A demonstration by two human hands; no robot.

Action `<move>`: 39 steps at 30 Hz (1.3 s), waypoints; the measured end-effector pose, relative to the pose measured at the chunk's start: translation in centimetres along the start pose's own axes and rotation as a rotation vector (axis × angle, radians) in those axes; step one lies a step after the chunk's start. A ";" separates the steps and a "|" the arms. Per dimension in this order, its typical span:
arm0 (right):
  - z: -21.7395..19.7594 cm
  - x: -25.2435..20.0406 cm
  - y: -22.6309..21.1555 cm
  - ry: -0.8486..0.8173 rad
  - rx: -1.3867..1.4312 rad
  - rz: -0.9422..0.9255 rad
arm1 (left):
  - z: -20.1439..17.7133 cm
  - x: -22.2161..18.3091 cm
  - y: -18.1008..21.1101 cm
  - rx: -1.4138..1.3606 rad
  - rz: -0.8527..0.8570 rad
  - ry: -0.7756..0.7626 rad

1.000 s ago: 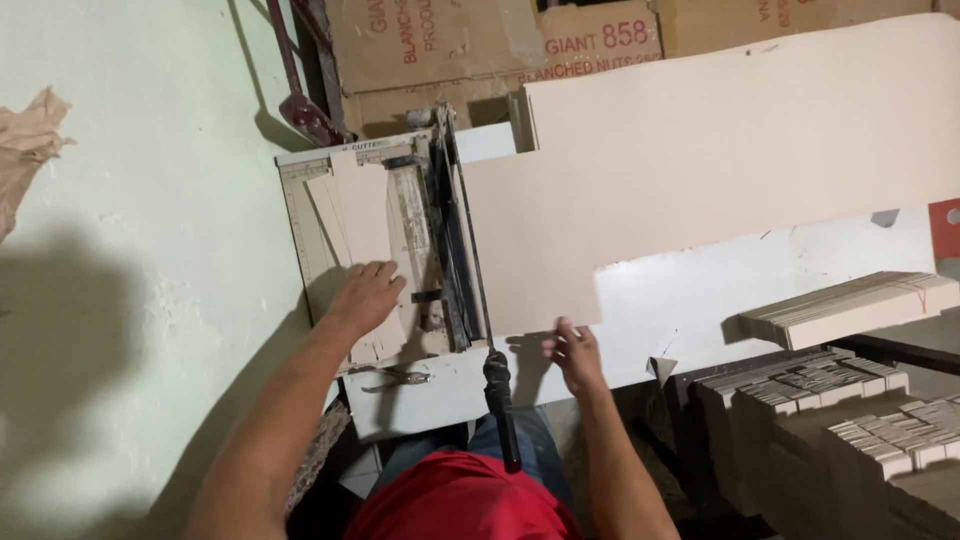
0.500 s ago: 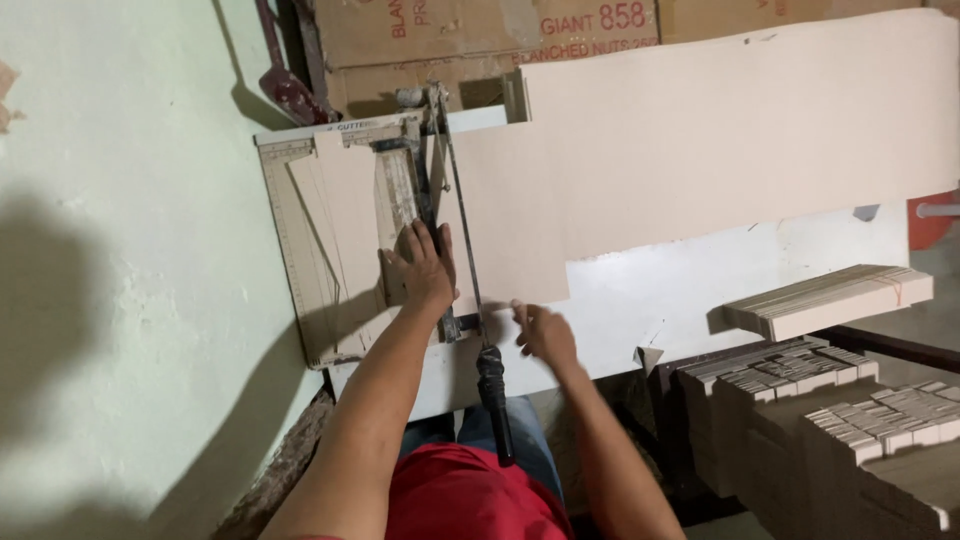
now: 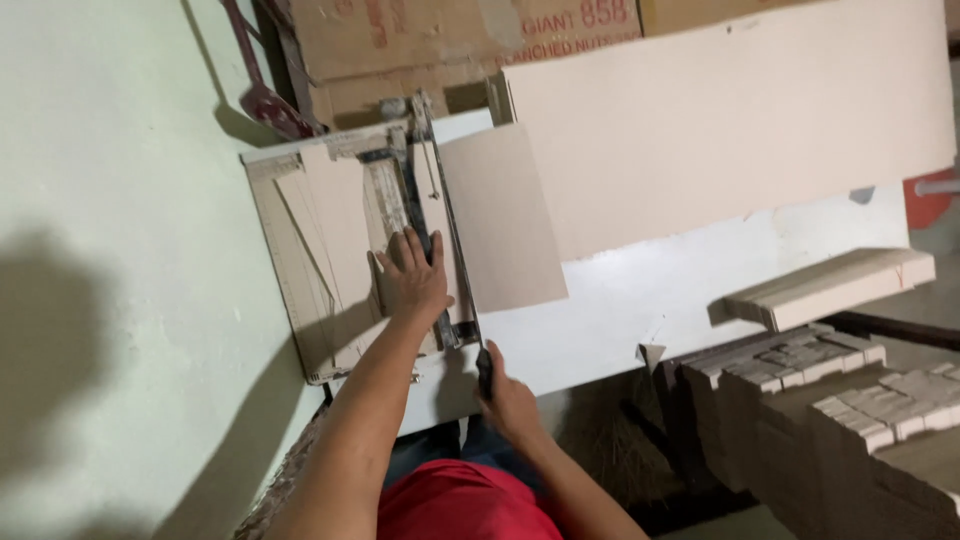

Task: Using a manual lever-style paper cutter to cut sheets of paper into strips.

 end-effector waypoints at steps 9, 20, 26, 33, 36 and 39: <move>-4.8 2.6 3.9 -0.053 0.902 0.475 | 5.9 -1.4 -0.4 0.404 0.565 0.250; -3.9 8.5 11.8 0.198 1.412 0.438 | 1.5 -3.6 -11.1 0.398 0.544 0.157; -3.3 9.3 6.9 0.164 1.048 0.440 | -3.7 -3.6 -3.9 -0.004 0.313 0.179; -4.5 10.3 6.8 0.041 0.880 0.482 | -1.0 -1.6 0.2 0.043 0.031 0.026; -6.3 9.6 4.0 -0.317 -0.041 0.346 | 0.2 -0.3 0.2 0.082 -0.020 0.012; -11.8 1.0 -6.3 -0.177 0.078 0.106 | 0.1 -0.7 0.3 0.130 -0.018 -0.003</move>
Point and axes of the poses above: each hand's wrist, its own x-axis towards the middle knuckle, its own z-axis out of the palm, y = z × x, the point moved 6 cm from there along x, towards the middle knuckle, and after that the axes turned 3 degrees about y, right-handed, at the moved point
